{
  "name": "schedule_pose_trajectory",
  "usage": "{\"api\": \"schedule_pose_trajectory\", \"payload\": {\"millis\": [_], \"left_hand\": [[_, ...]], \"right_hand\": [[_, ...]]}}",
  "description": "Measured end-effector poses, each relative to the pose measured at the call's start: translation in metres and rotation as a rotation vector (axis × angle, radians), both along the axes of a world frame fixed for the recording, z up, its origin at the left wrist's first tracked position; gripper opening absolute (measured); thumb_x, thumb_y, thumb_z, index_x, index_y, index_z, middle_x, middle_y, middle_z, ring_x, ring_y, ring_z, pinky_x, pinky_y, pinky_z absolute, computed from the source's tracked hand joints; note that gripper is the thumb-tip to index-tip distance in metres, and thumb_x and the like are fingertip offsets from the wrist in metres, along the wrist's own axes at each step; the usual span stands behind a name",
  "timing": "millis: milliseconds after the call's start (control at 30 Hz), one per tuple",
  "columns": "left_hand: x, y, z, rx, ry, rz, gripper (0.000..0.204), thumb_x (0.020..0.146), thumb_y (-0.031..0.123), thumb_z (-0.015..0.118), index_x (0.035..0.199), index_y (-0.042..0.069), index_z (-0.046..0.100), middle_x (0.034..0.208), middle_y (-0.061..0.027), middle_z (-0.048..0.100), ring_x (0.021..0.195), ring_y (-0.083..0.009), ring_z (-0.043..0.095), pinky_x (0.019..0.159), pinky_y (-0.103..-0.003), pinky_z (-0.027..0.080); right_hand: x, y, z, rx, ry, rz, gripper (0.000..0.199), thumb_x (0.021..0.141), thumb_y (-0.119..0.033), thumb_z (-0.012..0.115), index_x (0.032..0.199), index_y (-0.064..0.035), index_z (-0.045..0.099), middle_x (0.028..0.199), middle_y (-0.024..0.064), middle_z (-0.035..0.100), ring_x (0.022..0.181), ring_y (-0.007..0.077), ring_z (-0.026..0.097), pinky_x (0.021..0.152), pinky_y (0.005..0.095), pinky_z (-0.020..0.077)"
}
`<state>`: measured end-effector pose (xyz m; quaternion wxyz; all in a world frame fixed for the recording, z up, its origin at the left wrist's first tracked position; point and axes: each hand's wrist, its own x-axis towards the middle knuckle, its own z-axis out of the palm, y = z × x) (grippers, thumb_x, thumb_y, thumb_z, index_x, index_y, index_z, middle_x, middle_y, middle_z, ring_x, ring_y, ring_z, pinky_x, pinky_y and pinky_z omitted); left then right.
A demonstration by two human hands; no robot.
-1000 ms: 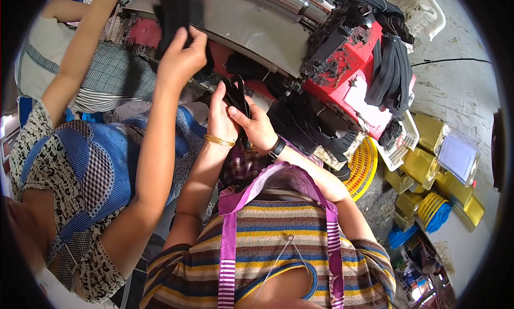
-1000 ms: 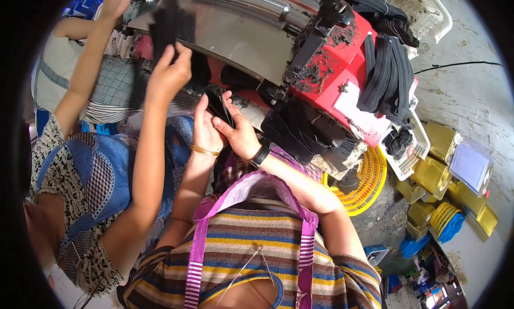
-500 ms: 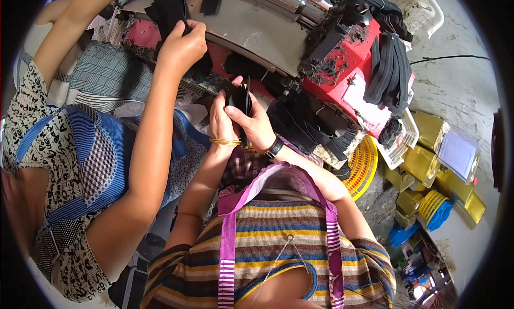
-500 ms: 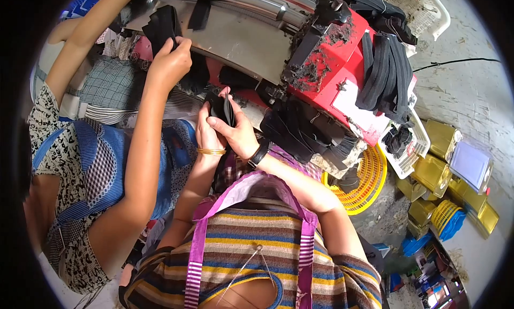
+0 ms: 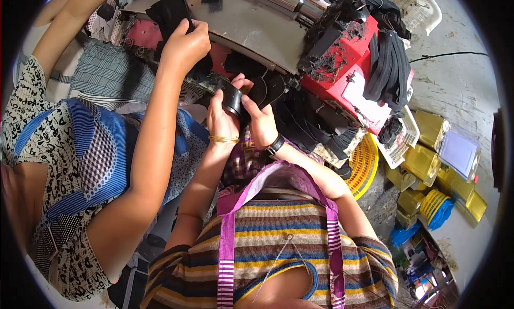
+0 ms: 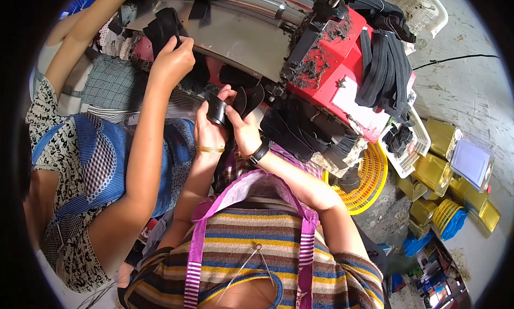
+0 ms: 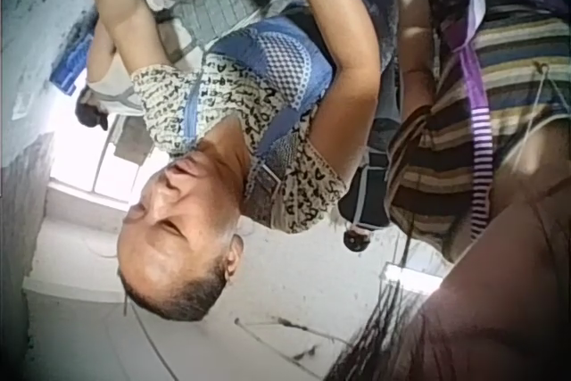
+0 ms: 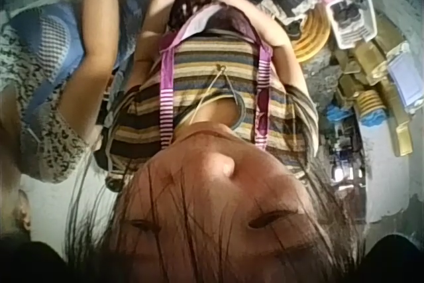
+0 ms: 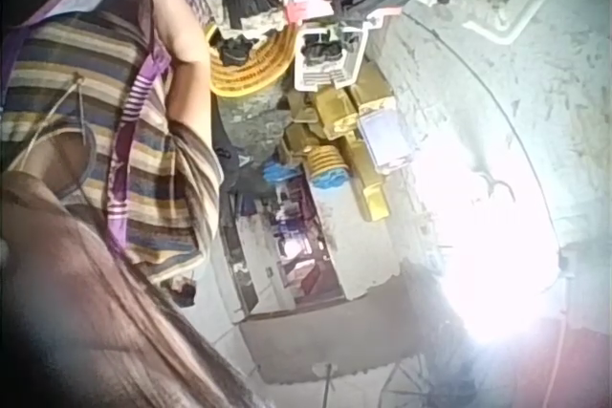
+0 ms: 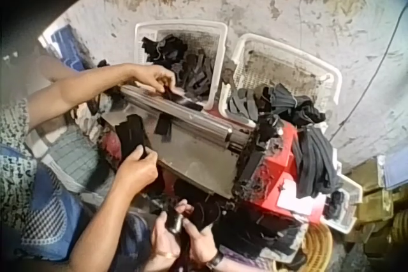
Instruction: Feeding shoe upper components into a skiving or roller machine for edge processing.
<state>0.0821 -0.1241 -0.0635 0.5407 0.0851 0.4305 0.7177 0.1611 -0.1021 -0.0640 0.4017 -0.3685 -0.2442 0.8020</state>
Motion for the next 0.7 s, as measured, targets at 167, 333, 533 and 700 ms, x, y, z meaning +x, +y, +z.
{"api": "schedule_pose_trajectory", "payload": {"millis": [167,333,533,700], "left_hand": [[0.014,-0.004,-0.009,0.084,0.123,-0.034,0.047,0.092,0.035,0.036,0.114,-0.005,0.048,0.117,-0.0105,0.05,0.112,-0.0201,0.044,0.098,-0.032,0.03],[0.002,-0.013,-0.005,0.081,0.343,-0.081,0.042,0.092,0.031,0.039,0.117,-0.003,0.047,0.117,-0.0117,0.052,0.115,-0.0209,0.042,0.097,-0.034,0.031],[-0.043,-0.002,0.004,0.144,-0.491,-0.374,0.021,0.09,0.025,0.045,0.085,0.006,0.051,0.055,-0.0019,0.036,0.051,-0.0151,0.042,0.082,-0.031,0.044],[0.068,0.021,-0.009,0.022,-0.538,-0.29,0.03,0.09,0.034,0.042,0.082,0.008,0.052,0.079,-0.004,0.049,0.083,-0.0159,0.048,0.081,-0.032,0.039]], "right_hand": [[0.002,-0.007,-0.01,0.186,-0.208,-0.007,0.032,0.084,0.001,0.048,0.115,-0.0013,0.045,0.105,0.0049,0.054,0.099,0.0134,0.05,0.089,0.0266,0.0378],[0.004,-0.003,-0.019,0.121,-0.075,0.002,0.026,0.087,-0.006,0.05,0.112,-0.001,0.047,0.098,0.0049,0.058,0.095,0.0116,0.054,0.084,0.0252,0.0416],[0.153,0.031,0.079,0.113,-0.195,0.055,0.02,0.085,-0.015,0.05,0.097,0.0014,0.047,0.057,0.0028,0.045,0.047,0.0107,0.043,0.046,0.027,0.0383],[0.212,0.043,0.08,0.091,-0.087,0.04,0.021,0.083,-0.018,0.056,0.092,-0.0004,0.051,0.054,-0.0042,0.033,0.043,0.006,0.031,0.041,0.0222,0.0256]]}}
